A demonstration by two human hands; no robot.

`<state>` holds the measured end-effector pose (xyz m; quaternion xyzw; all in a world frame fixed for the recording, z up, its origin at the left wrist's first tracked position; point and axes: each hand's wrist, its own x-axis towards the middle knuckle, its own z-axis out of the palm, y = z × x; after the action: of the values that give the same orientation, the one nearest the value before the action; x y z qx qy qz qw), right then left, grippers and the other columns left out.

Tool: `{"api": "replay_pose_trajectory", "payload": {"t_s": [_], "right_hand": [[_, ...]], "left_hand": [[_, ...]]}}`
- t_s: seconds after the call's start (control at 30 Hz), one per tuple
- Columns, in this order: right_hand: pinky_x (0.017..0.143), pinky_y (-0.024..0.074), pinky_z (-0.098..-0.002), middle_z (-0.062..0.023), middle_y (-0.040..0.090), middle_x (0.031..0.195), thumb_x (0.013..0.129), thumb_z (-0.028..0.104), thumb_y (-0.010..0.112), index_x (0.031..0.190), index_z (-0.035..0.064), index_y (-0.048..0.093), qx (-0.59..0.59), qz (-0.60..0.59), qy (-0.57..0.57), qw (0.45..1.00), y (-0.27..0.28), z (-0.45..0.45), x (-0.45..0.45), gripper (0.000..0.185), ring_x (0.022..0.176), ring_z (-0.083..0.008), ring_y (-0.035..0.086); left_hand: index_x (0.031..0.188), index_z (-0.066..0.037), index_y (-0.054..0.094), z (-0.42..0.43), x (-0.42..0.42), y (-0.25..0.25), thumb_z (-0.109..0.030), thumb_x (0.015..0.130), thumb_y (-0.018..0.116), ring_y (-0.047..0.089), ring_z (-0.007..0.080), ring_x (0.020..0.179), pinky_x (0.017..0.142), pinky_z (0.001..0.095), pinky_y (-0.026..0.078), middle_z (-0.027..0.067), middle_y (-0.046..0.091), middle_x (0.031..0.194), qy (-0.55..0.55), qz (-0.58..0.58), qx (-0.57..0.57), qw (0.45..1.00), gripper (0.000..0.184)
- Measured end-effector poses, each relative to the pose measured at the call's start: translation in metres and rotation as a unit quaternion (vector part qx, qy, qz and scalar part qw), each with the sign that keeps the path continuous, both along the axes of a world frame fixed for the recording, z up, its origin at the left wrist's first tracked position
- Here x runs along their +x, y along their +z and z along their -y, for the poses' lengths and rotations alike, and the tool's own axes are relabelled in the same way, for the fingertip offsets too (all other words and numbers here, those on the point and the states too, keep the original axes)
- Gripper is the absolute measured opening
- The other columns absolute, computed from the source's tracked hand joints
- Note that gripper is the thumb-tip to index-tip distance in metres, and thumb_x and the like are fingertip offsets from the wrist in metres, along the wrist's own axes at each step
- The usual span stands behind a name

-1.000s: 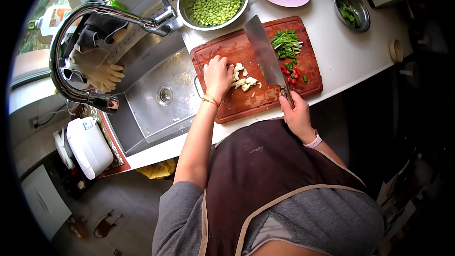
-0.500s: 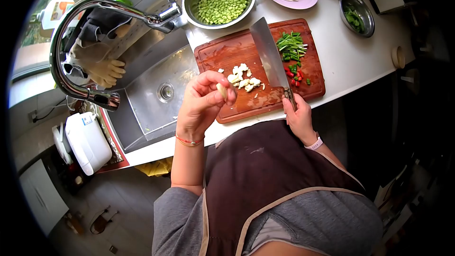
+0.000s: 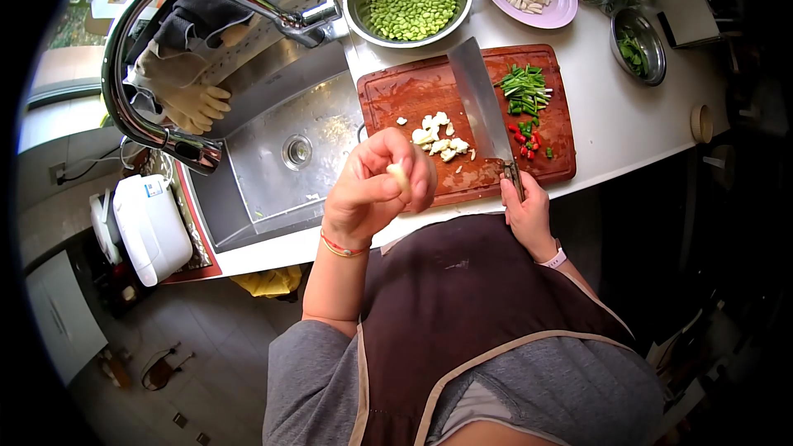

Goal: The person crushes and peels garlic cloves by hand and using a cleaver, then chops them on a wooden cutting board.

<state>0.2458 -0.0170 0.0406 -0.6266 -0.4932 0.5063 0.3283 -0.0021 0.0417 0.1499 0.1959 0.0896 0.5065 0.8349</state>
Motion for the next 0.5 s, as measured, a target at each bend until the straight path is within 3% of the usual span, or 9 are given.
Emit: {"api": "replay_pose_trajectory", "payload": {"t_s": [0.1, 0.23, 0.33, 0.4, 0.5], "right_hand": [[0.056, 0.042, -0.0304, -0.0101, 0.055, 0.066, 0.091, 0.015, 0.058, 0.098, -0.0033, 0.058, -0.004, 0.003, -0.002, 1.0, 0.001, 0.0, 0.001, 0.02, 0.058, -0.0164, 0.051], [0.056, 0.0416, -0.03, -0.0095, 0.055, 0.066, 0.091, 0.016, 0.058, 0.097, -0.0032, 0.058, -0.004, -0.006, -0.004, 1.0, 0.005, 0.0, 0.001, 0.02, 0.058, -0.0153, 0.05], [0.056, 0.0416, -0.0296, -0.0091, 0.055, 0.066, 0.092, 0.015, 0.058, 0.097, -0.0032, 0.057, -0.002, -0.011, 0.007, 1.0, 0.009, -0.001, 0.0, 0.019, 0.058, -0.0149, 0.05], [0.056, 0.0417, -0.0292, -0.0088, 0.055, 0.066, 0.092, 0.015, 0.058, 0.097, -0.0032, 0.057, -0.004, -0.015, 0.016, 1.0, 0.012, -0.001, -0.002, 0.019, 0.057, -0.0147, 0.049], [0.056, 0.0419, -0.0284, -0.0078, 0.054, 0.066, 0.091, 0.016, 0.059, 0.095, -0.0026, 0.057, 0.023, -0.04, 0.03, 0.998, 0.016, 0.002, -0.003, 0.019, 0.057, -0.0147, 0.049]], "left_hand": [[0.091, -0.004, 0.052, 0.002, -0.004, -0.005, -0.006, 0.078, 0.069, 0.061, 0.0202, 0.076, 0.07, 0.0301, 0.051, 0.0156, 0.062, 0.088, 0.049, -0.141, -0.054, 0.987, 0.021], [0.092, -0.004, 0.053, 0.009, -0.007, -0.002, -0.004, 0.079, 0.068, 0.062, 0.0195, 0.077, 0.071, 0.0296, 0.052, 0.0137, 0.062, 0.088, 0.068, -0.168, -0.057, 0.982, 0.02], [0.093, -0.002, 0.056, 0.015, -0.007, 0.001, 0.003, 0.079, 0.067, 0.061, 0.0169, 0.08, 0.074, 0.0282, 0.051, 0.0112, 0.062, 0.089, 0.137, -0.267, -0.038, 0.953, 0.019], [0.092, 0.001, 0.059, 0.02, -0.007, 0.001, 0.008, 0.078, 0.066, 0.06, 0.0137, 0.082, 0.075, 0.0268, 0.05, 0.0087, 0.061, 0.091, 0.214, -0.396, 0.031, 0.893, 0.017], [0.09, 0.003, 0.06, 0.028, -0.004, 0.013, 0.011, 0.076, 0.066, 0.059, 0.0142, 0.084, 0.076, 0.026, 0.048, 0.0088, 0.061, 0.092, 0.261, -0.457, 0.086, 0.846, 0.017]]}}
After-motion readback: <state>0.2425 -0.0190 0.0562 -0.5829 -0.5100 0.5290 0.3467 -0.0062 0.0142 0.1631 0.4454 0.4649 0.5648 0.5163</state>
